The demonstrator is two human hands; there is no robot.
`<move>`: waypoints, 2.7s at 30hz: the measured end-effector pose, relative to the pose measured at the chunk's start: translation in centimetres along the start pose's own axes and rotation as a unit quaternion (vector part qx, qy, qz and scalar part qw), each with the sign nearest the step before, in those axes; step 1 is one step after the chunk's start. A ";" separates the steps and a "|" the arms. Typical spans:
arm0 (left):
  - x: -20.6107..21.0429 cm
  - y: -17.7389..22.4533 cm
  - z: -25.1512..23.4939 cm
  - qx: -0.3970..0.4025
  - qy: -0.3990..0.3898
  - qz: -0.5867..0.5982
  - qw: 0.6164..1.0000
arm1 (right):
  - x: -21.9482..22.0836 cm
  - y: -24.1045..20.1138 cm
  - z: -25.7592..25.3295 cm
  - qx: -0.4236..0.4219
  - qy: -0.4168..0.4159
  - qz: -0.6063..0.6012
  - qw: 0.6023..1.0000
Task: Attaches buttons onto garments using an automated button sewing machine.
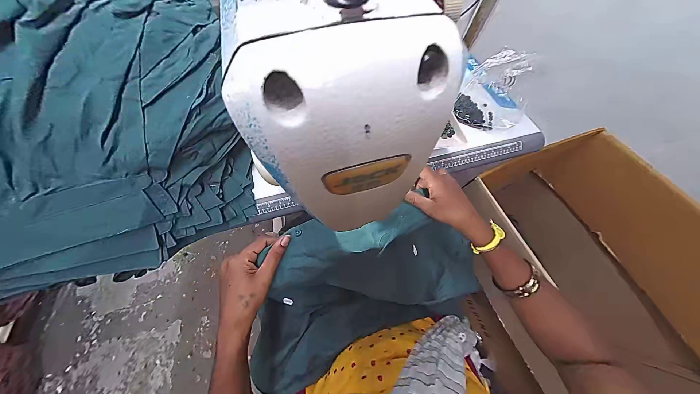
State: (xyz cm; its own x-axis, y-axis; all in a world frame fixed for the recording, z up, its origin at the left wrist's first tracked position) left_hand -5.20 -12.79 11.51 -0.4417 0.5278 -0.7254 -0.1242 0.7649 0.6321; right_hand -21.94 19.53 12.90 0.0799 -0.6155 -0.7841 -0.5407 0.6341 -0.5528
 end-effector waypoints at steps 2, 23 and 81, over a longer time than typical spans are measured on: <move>1.1 0.6 0.1 0.046 -0.001 -0.044 0.998 | -0.5 2.4 -0.6 0.019 0.024 0.080 0.996; 7.4 6.5 -0.6 -0.120 -0.069 0.323 0.936 | 1.8 2.5 -4.8 -0.074 0.122 0.185 0.972; 3.3 10.9 6.8 0.316 -0.169 0.196 0.913 | 1.6 -11.9 0.6 -0.411 0.141 0.111 0.894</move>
State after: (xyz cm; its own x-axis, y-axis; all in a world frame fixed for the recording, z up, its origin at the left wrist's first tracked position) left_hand -1.96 -0.22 14.15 -0.0293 0.8083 -0.5881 0.5693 0.4971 0.6548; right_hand -14.88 11.32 18.05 -0.2581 -0.6836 -0.6827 -0.9586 0.2691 0.0929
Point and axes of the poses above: each hand's wrist, its own z-axis away from the middle knuckle, its own x-axis out of the palm, y = z × x, the point moved 5 cm from there along -z, towards the middle knuckle, and after that the axes turned 2 degrees about y, right-handed, at the moved point
